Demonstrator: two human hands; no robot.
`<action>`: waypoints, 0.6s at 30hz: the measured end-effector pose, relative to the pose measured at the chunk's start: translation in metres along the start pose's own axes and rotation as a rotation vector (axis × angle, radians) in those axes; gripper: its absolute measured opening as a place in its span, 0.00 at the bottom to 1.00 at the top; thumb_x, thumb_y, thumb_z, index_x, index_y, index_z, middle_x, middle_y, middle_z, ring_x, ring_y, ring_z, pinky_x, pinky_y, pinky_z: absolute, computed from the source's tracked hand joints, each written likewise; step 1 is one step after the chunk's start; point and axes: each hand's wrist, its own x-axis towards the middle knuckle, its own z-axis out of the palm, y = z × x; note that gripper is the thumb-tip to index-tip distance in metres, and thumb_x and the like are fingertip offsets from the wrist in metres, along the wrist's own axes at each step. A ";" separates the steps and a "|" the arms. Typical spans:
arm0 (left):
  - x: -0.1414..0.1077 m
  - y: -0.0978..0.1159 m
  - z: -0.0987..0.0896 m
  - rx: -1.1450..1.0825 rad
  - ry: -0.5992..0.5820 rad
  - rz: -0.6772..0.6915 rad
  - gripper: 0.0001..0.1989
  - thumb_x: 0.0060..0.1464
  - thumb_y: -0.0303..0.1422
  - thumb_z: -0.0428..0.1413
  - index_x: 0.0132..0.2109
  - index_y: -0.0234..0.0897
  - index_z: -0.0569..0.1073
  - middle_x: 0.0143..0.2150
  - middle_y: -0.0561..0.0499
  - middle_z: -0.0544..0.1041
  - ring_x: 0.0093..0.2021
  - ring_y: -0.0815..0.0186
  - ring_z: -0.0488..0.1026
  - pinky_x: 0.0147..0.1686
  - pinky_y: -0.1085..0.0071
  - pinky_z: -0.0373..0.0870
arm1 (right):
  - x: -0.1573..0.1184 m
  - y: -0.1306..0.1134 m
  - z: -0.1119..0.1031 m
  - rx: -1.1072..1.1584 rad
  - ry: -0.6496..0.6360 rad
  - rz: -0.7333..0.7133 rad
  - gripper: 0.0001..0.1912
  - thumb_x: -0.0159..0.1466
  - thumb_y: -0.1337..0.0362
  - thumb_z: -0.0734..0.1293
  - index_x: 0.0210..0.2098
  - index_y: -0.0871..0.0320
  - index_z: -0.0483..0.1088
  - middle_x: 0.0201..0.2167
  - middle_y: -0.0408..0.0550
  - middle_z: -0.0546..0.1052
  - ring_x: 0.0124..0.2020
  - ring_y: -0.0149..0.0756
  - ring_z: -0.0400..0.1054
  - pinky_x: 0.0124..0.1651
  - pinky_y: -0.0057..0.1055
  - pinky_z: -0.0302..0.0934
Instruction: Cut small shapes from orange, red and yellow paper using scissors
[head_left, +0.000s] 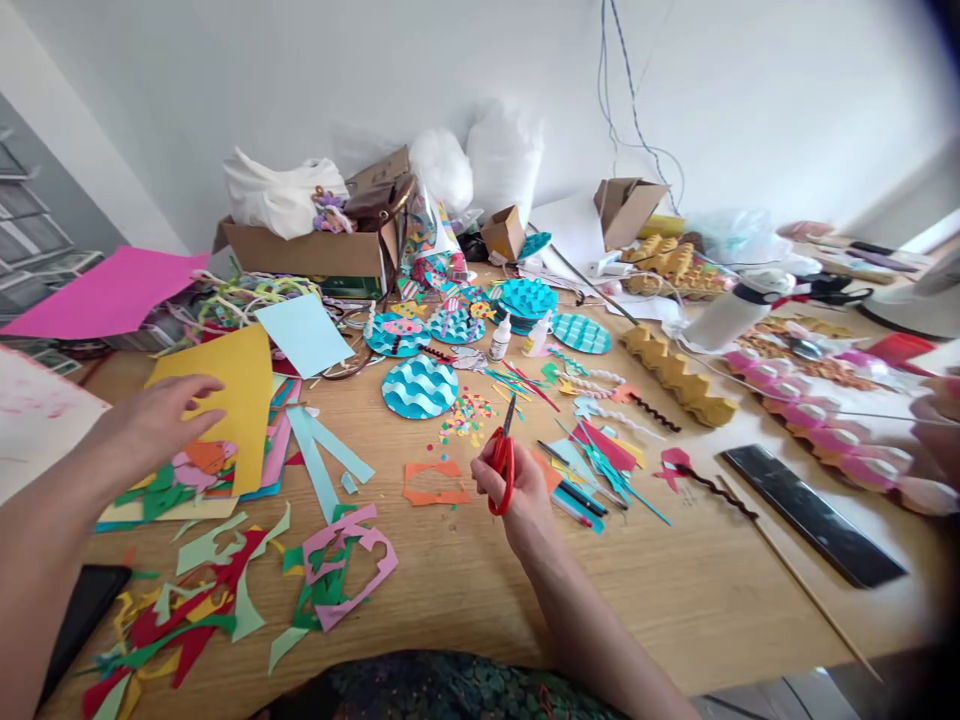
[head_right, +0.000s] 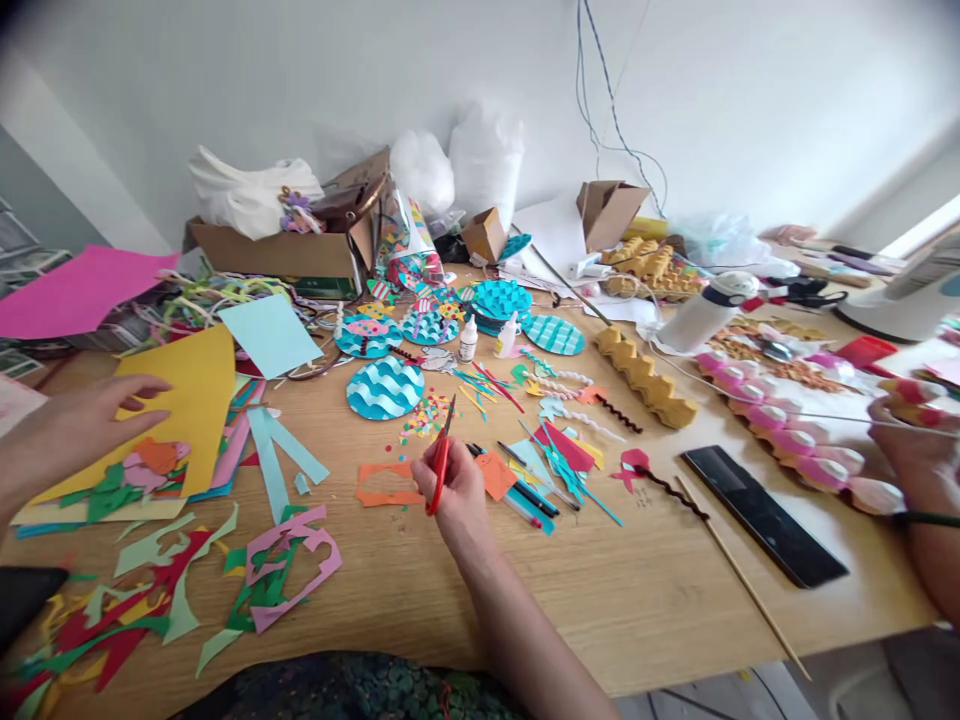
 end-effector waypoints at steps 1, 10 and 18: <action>-0.001 0.022 0.004 0.008 -0.042 0.033 0.21 0.55 0.41 0.47 0.50 0.30 0.67 0.49 0.40 0.74 0.44 0.54 0.71 0.39 0.66 0.65 | 0.001 0.000 -0.001 0.008 0.047 -0.026 0.14 0.52 0.58 0.71 0.28 0.57 0.63 0.22 0.39 0.67 0.22 0.28 0.59 0.26 0.27 0.55; -0.012 0.179 0.088 -0.043 -0.417 0.651 0.19 0.50 0.29 0.52 0.51 0.40 0.70 0.55 0.44 0.72 0.56 0.56 0.68 0.54 0.63 0.63 | 0.006 -0.001 -0.006 0.053 0.165 -0.049 0.13 0.53 0.58 0.70 0.30 0.57 0.63 0.21 0.37 0.65 0.21 0.27 0.58 0.25 0.25 0.56; 0.004 0.179 0.116 -0.014 -0.405 0.662 0.05 0.51 0.27 0.50 0.36 0.38 0.69 0.39 0.46 0.74 0.40 0.59 0.72 0.40 0.66 0.65 | 0.004 -0.002 -0.004 0.046 0.109 -0.027 0.14 0.52 0.57 0.70 0.29 0.57 0.62 0.22 0.38 0.66 0.22 0.27 0.59 0.26 0.26 0.56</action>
